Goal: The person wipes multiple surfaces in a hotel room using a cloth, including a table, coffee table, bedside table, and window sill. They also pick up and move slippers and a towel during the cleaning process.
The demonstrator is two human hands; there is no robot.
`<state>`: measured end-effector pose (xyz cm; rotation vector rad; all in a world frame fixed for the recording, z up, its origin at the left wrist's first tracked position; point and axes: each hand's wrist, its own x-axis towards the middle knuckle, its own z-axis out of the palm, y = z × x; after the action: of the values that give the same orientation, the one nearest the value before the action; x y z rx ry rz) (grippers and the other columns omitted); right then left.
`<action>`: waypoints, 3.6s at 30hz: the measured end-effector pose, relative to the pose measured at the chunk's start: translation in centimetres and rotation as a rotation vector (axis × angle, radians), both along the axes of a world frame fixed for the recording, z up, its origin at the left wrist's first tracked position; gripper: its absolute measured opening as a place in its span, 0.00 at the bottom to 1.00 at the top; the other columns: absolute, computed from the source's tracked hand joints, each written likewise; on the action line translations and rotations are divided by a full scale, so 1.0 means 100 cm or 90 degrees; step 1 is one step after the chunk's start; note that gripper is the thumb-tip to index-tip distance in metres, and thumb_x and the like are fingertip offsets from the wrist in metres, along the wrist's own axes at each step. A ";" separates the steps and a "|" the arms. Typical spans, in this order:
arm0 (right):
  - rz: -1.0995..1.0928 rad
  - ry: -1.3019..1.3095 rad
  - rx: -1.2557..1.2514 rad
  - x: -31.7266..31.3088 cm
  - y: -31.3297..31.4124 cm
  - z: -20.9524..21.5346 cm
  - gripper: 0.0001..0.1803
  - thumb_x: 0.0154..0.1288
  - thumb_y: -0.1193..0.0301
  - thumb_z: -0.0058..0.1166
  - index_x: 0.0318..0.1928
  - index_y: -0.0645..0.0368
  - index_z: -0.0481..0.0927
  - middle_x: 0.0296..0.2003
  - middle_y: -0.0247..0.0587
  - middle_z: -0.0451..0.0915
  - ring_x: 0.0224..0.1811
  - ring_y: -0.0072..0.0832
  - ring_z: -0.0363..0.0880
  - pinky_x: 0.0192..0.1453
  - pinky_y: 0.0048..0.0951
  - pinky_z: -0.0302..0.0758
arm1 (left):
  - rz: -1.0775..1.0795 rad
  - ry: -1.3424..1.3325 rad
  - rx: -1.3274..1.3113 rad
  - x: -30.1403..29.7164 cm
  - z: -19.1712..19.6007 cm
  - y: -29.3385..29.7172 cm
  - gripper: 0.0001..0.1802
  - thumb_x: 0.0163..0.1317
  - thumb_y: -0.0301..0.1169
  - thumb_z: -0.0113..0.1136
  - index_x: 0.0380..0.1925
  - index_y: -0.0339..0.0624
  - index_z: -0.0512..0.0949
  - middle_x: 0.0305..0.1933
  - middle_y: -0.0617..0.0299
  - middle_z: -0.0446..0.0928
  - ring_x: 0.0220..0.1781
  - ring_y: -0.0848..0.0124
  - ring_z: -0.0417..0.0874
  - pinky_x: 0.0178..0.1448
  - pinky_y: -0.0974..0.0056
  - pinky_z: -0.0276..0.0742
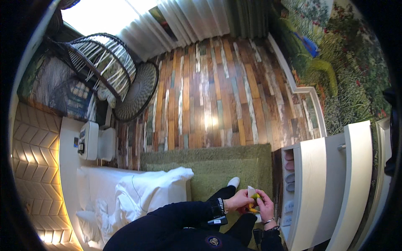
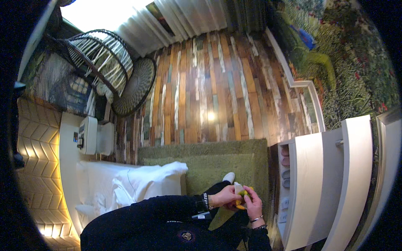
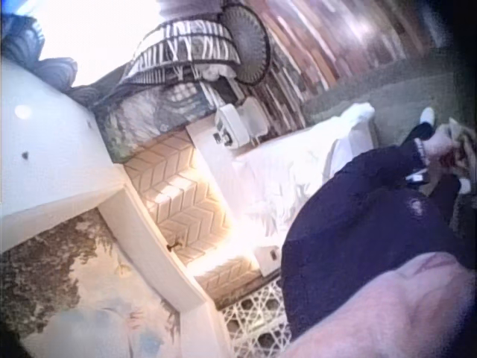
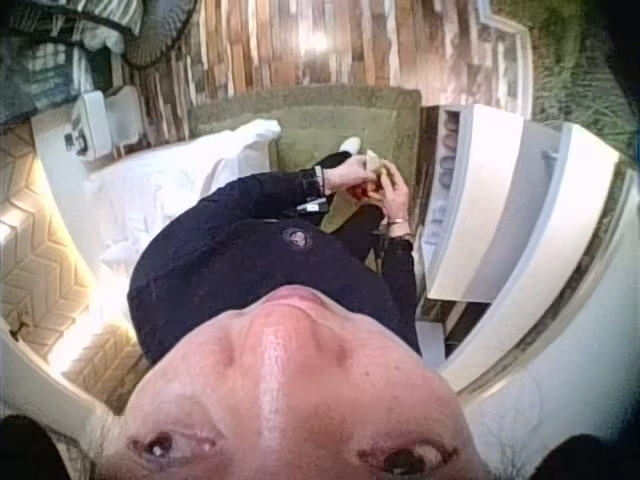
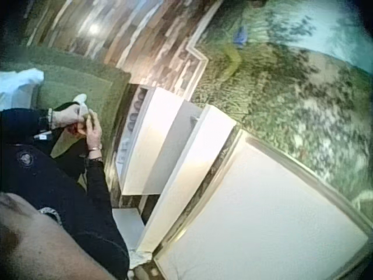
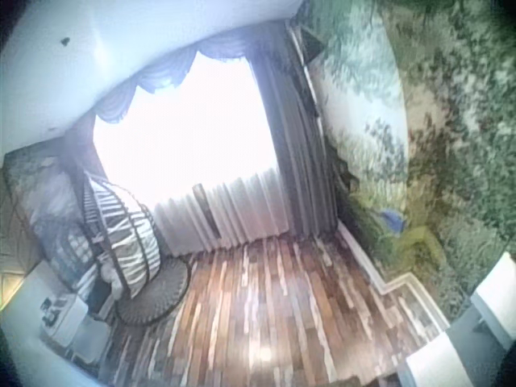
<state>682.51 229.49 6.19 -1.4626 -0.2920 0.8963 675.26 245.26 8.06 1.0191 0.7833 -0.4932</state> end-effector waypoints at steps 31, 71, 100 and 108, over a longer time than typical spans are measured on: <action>-0.640 -0.112 0.040 -0.348 -0.361 0.073 0.37 0.61 0.67 0.65 0.67 0.55 0.61 0.59 0.47 0.71 0.60 0.32 0.72 0.62 0.30 0.73 | -0.581 -0.189 -0.050 -0.136 0.105 -0.357 0.12 0.60 0.21 0.57 0.44 0.35 0.73 0.41 0.56 0.80 0.40 0.63 0.84 0.43 0.62 0.83; -1.075 0.050 0.494 -0.492 -1.018 0.129 0.14 0.65 0.72 0.58 0.49 0.65 0.76 0.42 0.39 0.82 0.41 0.26 0.82 0.48 0.27 0.79 | -0.629 -0.100 -0.280 -0.237 0.117 -1.087 0.16 0.66 0.23 0.54 0.54 0.34 0.72 0.54 0.53 0.77 0.54 0.61 0.80 0.60 0.58 0.76; -0.754 -0.294 -0.866 -0.155 -1.346 0.006 0.52 0.55 0.42 0.56 0.72 0.58 0.53 0.72 0.65 0.42 0.74 0.67 0.32 0.71 0.67 0.40 | -0.316 -0.039 -0.083 -0.033 0.084 -1.158 0.26 0.70 0.26 0.47 0.67 0.42 0.59 0.65 0.54 0.69 0.64 0.44 0.71 0.66 0.41 0.69; -0.602 -0.492 -0.795 -0.179 -1.449 0.019 0.37 0.54 0.61 0.60 0.65 0.48 0.67 0.62 0.58 0.64 0.68 0.58 0.54 0.73 0.59 0.48 | -0.303 -0.059 -0.091 -0.032 0.096 -1.207 0.25 0.69 0.25 0.47 0.66 0.38 0.59 0.63 0.51 0.70 0.62 0.44 0.72 0.66 0.42 0.69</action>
<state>664.61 84.57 8.08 -2.6885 0.5121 -0.4586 672.03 124.59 17.66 1.0866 0.4117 -0.8894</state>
